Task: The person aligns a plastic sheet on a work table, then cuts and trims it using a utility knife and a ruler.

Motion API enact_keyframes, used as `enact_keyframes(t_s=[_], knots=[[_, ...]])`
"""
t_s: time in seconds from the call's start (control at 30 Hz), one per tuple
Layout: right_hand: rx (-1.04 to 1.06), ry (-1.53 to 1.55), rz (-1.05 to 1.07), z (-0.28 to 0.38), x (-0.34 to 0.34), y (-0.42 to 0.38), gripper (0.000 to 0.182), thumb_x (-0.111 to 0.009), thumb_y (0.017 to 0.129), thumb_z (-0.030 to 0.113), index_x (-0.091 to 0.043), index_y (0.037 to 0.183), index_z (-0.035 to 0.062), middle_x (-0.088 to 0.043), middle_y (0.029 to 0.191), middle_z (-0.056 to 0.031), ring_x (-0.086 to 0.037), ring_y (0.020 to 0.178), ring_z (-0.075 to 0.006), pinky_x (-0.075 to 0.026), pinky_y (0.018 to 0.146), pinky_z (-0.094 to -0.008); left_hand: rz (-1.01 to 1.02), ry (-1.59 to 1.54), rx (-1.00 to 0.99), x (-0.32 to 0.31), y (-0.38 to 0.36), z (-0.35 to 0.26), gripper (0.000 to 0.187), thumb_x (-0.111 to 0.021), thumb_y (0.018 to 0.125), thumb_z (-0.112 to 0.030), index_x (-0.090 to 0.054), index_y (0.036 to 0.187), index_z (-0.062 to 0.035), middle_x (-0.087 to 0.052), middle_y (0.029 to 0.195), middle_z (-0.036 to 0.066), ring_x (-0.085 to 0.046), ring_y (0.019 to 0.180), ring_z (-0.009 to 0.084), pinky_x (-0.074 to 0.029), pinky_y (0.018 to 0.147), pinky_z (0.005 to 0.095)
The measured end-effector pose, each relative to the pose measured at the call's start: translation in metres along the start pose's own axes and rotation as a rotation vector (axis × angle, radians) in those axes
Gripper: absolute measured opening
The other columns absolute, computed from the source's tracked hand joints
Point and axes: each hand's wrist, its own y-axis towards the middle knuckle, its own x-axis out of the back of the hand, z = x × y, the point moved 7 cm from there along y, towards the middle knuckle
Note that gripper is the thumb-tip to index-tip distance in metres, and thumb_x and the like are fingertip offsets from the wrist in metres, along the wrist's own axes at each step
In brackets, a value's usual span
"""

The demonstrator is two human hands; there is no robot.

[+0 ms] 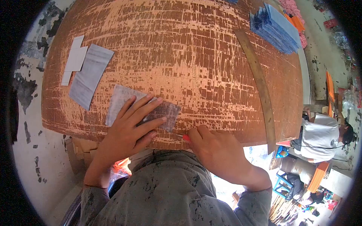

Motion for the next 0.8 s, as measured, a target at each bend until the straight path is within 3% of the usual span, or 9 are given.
enact_keyframes(t_s=[0.8], knots=[[0.002,-0.009,0.042,0.005,-0.002,0.013,0.026,-0.062,0.109,0.028,-0.058,0.097,0.0056,-0.061,0.082,-0.0095,-0.070,0.064,-0.0289,-0.056,0.056,-0.0412,-0.032,-0.037,0.007,-0.002,-0.002,0.007,0.040,-0.074,0.097,-0.021,-0.075,0.136,-0.0213,-0.052,0.166,0.008,-0.044,0.157,0.0343,-0.031,0.128,0.0597]])
